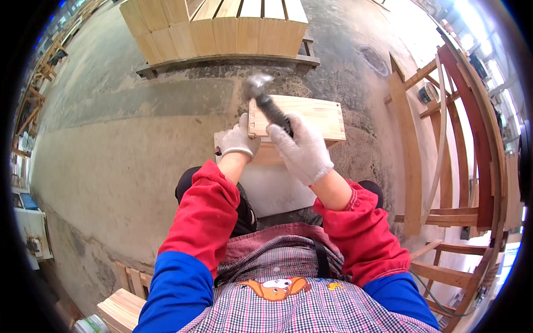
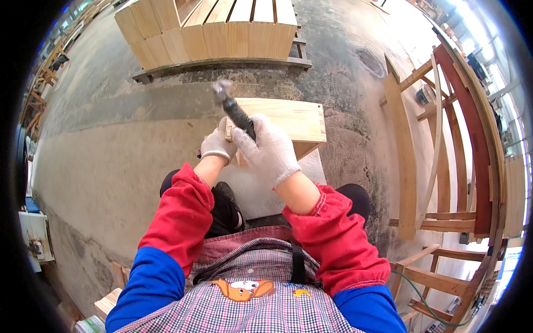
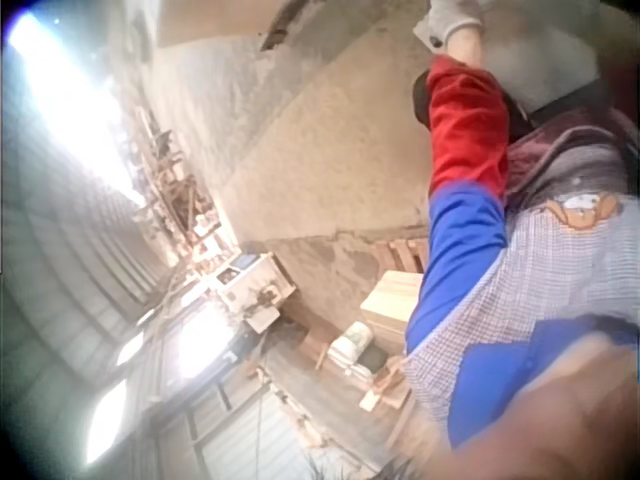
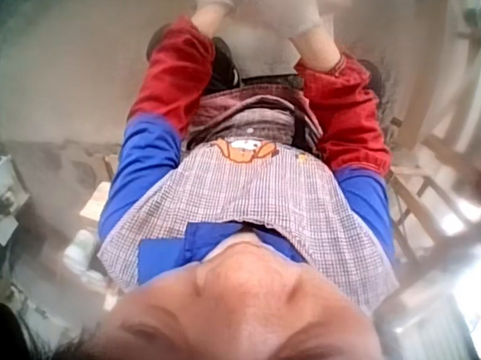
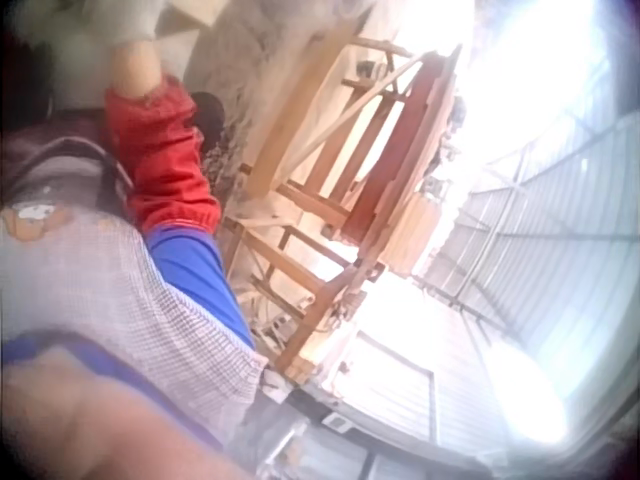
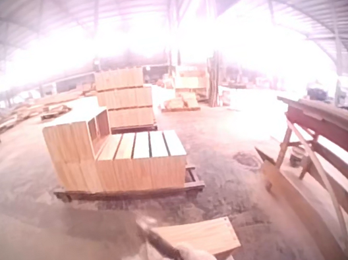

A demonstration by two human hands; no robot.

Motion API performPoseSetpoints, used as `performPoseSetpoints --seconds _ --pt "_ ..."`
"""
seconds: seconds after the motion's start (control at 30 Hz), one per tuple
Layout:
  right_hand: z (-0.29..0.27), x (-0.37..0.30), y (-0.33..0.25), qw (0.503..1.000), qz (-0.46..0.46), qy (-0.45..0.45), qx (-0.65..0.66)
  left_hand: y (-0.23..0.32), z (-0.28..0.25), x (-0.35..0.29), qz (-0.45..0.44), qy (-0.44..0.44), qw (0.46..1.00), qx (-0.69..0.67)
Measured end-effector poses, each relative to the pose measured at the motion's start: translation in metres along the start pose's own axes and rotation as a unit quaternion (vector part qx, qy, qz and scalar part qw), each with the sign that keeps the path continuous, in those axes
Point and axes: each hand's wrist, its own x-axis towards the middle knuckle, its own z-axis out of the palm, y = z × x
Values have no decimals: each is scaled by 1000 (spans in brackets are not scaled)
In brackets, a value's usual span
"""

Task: The person assembles a small wooden box by hand, then uses a mallet to tap the joints together. They rotate the box to align and secure the sides, then use a hammer to drive nails into the corners. Finally, they wipe the box with a cloth.

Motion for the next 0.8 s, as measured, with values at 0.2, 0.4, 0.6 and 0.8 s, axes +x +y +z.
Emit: performPoseSetpoints --seconds 0.2,0.4,0.6,0.8 --pt "26 -20 63 996 -18 15 -91 8 2 5 -11 -8 1000 15" --pt "-10 -7 -4 1000 18 -23 0 -4 3 8 -14 -13 1000 -10" --pt "13 -37 35 999 8 28 -32 8 1 8 -9 -26 1000 12" --pt "-6 -15 0 998 38 -34 -43 -3 -3 -1 -17 -25 1000 6"
